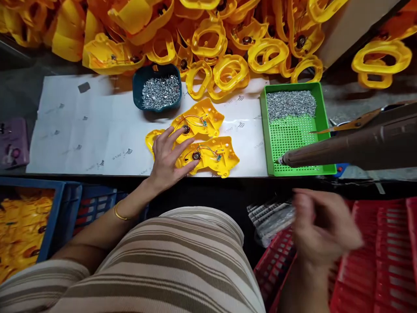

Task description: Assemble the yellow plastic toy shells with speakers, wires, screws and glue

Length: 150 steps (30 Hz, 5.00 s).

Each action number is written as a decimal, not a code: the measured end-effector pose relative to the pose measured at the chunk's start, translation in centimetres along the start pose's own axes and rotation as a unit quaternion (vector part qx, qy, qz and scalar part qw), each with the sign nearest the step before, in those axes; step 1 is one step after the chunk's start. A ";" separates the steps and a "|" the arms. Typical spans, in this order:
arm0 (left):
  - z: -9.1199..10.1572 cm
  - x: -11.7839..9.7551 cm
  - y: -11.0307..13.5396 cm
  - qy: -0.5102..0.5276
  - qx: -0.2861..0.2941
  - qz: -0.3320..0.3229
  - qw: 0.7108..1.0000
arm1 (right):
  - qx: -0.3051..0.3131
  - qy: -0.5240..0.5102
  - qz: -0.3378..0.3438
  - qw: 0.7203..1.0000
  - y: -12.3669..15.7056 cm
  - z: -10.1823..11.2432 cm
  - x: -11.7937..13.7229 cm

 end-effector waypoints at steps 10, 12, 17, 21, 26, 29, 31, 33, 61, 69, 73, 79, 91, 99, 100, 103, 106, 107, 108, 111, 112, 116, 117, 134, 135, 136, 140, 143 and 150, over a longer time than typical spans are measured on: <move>0.9 2.4 2.7 -0.012 -0.042 0.037 0.998 | 0.187 0.130 0.279 0.933 -0.3 -14.6 11.7; 0.6 2.2 2.9 -0.015 -0.036 0.046 0.998 | 0.201 0.175 0.314 0.911 -0.5 -16.6 12.2; 0.7 1.7 2.7 -0.007 -0.031 0.045 0.998 | 0.235 0.243 0.339 0.878 -0.4 -19.5 12.0; 0.8 1.7 2.4 0.005 -0.034 0.043 0.998 | 0.243 0.264 0.348 0.866 -0.4 -19.9 11.5; 0.6 0.8 0.7 0.003 -0.043 0.024 0.999 | 0.229 0.244 0.344 0.877 -0.4 -19.3 11.0; 0.5 -0.3 -0.6 0.003 -0.048 0.003 0.999 | 0.230 0.236 0.342 0.880 -0.4 -19.3 10.8; 0.4 -0.7 -1.1 0.001 -0.043 -0.005 0.999 | 0.230 0.234 0.341 0.881 -0.4 -19.4 10.7; 0.3 -1.0 -1.5 -0.003 -0.039 -0.007 0.999 | 0.231 0.232 0.338 0.882 -0.5 -19.5 10.6; 2.6 -3.1 -0.8 0.147 -0.122 -0.042 0.981 | 0.189 0.019 0.315 0.930 2.3 -14.7 10.4; 0.5 -2.9 -0.7 0.138 -0.081 -0.056 0.986 | 0.178 -0.003 0.259 0.949 1.5 -14.7 8.0; -0.5 -2.2 -0.6 0.108 -0.058 -0.038 0.992 | 0.180 0.008 0.256 0.950 1.2 -14.0 7.8; -0.6 -1.9 -0.9 0.120 -0.051 -0.009 0.991 | 0.169 0.065 0.301 0.936 1.8 -14.9 8.9; 0.7 -1.9 -0.7 0.085 -0.104 -0.011 0.991 | 0.109 0.085 0.285 0.948 2.2 -15.9 9.2; -0.1 -2.3 -0.9 0.077 -0.056 -0.030 0.995 | 0.163 0.055 0.272 0.947 2.8 -16.6 8.6; -0.2 -2.4 -0.9 0.077 -0.047 -0.036 0.995 | 0.164 0.053 0.264 0.949 2.7 -16.6 8.4; -0.4 -3.2 -1.0 0.076 -0.036 -0.077 0.993 | 0.146 0.047 0.250 0.956 2.3 -15.9 8.1; -0.4 -3.5 -1.3 0.077 -0.038 -0.096 0.992 | 0.123 0.065 0.252 0.958 2.0 -14.8 8.2; -0.4 -3.4 -1.4 0.077 -0.038 -0.095 0.992 | 0.119 0.068 0.255 0.957 2.0 -14.4 8.3; -0.4 -3.4 -1.6 0.076 -0.037 -0.094 0.992 | 0.120 0.068 0.257 0.956 2.0 -14.2 8.4; -0.7 -3.7 -2.0 0.071 -0.026 -0.099 0.992 | 0.133 0.069 0.256 0.955 1.8 -14.1 8.4; -0.8 -3.8 -2.1 0.071 -0.021 -0.101 0.992 | 0.137 0.069 0.249 0.956 1.7 -14.2 8.2; -1.0 -3.9 -2.4 0.086 -0.012 -0.087 0.992 | 0.125 0.072 0.206 0.968 0.8 -14.4 6.9; -1.1 -3.9 -2.5 0.091 -0.011 -0.081 0.993 | 0.119 0.076 0.200 0.969 0.6 -14.3 6.6; -2.1 -4.6 -4.6 0.130 0.030 -0.048 0.990 | 0.089 -0.047 0.148 0.984 -0.4 -13.6 4.5; -2.2 -4.5 -4.8 0.130 0.032 -0.043 0.990 | 0.094 -0.057 0.134 0.985 -0.3 -13.7 4.0; -2.3 -4.4 -4.9 0.131 0.033 -0.038 0.990 | 0.108 -0.067 0.120 0.985 -0.2 -14.0 3.4; -2.9 -4.3 -5.0 0.130 0.050 -0.014 0.990 | 0.173 -0.115 0.064 0.976 0.5 -15.5 1.6; -3.3 -4.4 -5.0 0.122 0.070 0.001 0.990 | 0.193 -0.143 0.042 0.970 1.0 -16.0 1.1; -1.6 -2.4 -5.7 0.153 0.048 0.011 0.987 | 0.188 -0.160 0.034 0.969 1.4 -16.5 0.4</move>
Point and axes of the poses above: each hand's wrist, its own y-axis away from the middle knuckle, its own z-axis out of the back of the hand, x = y × z, the point moved 10 cm from there along -y, towards the middle knuckle, and after that the axes turned 1 degree about -x, right-handed, at the moved point
